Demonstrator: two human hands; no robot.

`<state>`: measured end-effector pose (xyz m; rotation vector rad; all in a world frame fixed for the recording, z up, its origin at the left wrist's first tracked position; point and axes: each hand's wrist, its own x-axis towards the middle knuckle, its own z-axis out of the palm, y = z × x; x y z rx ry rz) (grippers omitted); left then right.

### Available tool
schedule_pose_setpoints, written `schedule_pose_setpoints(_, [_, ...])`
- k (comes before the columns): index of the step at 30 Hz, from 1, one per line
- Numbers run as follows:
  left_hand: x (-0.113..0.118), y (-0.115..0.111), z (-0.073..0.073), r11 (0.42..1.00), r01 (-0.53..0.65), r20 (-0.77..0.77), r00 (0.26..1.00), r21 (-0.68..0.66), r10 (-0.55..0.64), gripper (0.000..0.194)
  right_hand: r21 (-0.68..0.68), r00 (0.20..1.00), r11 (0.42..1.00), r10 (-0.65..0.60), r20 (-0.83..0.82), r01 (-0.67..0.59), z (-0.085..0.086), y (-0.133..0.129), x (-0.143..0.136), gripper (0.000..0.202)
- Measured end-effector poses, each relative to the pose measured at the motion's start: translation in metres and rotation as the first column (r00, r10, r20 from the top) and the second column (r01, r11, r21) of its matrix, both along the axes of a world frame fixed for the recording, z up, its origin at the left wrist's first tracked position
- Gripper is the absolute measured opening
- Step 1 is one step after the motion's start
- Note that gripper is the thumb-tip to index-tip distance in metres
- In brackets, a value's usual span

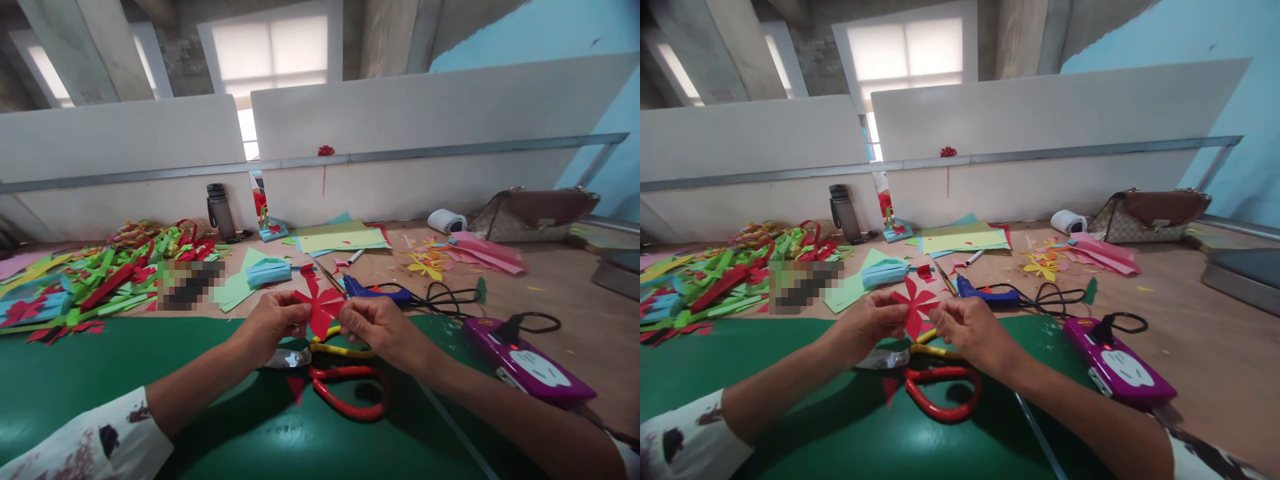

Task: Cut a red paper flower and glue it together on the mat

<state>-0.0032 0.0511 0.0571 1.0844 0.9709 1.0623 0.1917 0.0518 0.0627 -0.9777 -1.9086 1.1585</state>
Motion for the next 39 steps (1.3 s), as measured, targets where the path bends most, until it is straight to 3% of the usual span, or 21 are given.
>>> schedule_pose_setpoints(1, [-0.004, 0.004, 0.0, 1.0, -0.01, -0.016, 1.0, 0.017, 0.01, 0.019, 0.051, 0.997, 0.999, 0.012, 0.08, -0.016, 0.002, -0.002, 0.002, 0.02])
schedule_pose_setpoints(2, [-0.008, 0.008, 0.0, 0.999, -0.02, -0.027, 0.999, 0.038, 0.021, 0.018, 0.188, 0.965, 0.981, -0.002, 0.262, -0.049, 0.003, -0.004, 0.003, 0.011])
schedule_pose_setpoints(4, [-0.015, 0.016, 0.0, 0.998, -0.052, -0.05, 0.997, 0.034, 0.053, 0.017, 0.338, 0.813, 0.921, -0.043, 0.58, -0.193, 0.002, -0.007, 0.004, 0.027])
schedule_pose_setpoints(6, [-0.02, 0.022, 0.0, 0.997, -0.08, -0.061, 0.995, 0.012, 0.081, 0.018, 0.366, 0.679, 0.876, -0.063, 0.732, -0.314, -0.002, -0.009, 0.003, 0.034])
schedule_pose_setpoints(7, [-0.022, 0.024, -0.001, 0.995, -0.095, -0.059, 0.994, 0.003, 0.095, 0.018, 0.366, 0.652, 0.861, -0.054, 0.756, -0.354, -0.004, -0.009, 0.002, 0.035])
schedule_pose_setpoints(10, [-0.027, 0.029, -0.001, 0.99, -0.14, -0.031, 0.99, 0.002, 0.14, 0.019, 0.406, 0.679, 0.822, -0.032, 0.733, -0.4, -0.013, -0.011, -0.004, 0.037])
schedule_pose_setpoints(14, [-0.039, 0.032, 0.01, 0.984, -0.169, -0.007, 0.985, 0.064, 0.17, 0.017, 0.472, 0.727, 0.813, -0.09, 0.681, -0.341, -0.015, -0.013, -0.013, 0.036])
schedule_pose_setpoints(18, [-0.053, 0.028, 0.032, 0.966, -0.219, 0.038, 0.976, 0.138, 0.216, 0.015, 0.447, 0.744, 0.868, -0.149, 0.651, -0.218, 0.002, -0.006, -0.023, 0.032])
schedule_pose_setpoints(21, [-0.057, 0.022, 0.041, 0.961, -0.225, 0.065, 0.974, 0.158, 0.218, 0.013, 0.33, 0.843, 0.942, -0.129, 0.522, -0.061, 0.016, 0.009, -0.036, 0.023])
schedule_pose_setpoints(22, [-0.057, 0.02, 0.042, 0.964, -0.208, 0.072, 0.977, 0.166, 0.199, 0.013, 0.239, 0.892, 0.971, -0.108, 0.44, -0.001, 0.018, 0.016, -0.042, 0.02])
schedule_pose_setpoints(27, [-0.053, 0.018, 0.036, 0.981, -0.136, 0.093, 0.988, 0.138, 0.124, 0.012, 0.121, 0.94, 0.988, -0.129, 0.316, 0.095, 0.018, 0.048, -0.067, 0.017])
schedule_pose_setpoints(34, [-0.059, 0.028, 0.035, 0.976, -0.192, 0.155, 0.972, 0.099, 0.176, 0.01, 0.022, 0.962, 0.979, -0.201, 0.184, 0.201, 0.032, 0.07, -0.074, 0.015])
schedule_pose_setpoints(39, [-0.064, 0.041, 0.029, 0.961, -0.276, 0.244, 0.933, 0.01, 0.266, 0.013, 0.047, 0.954, 0.982, -0.19, 0.232, 0.185, 0.025, 0.075, -0.071, 0.016])
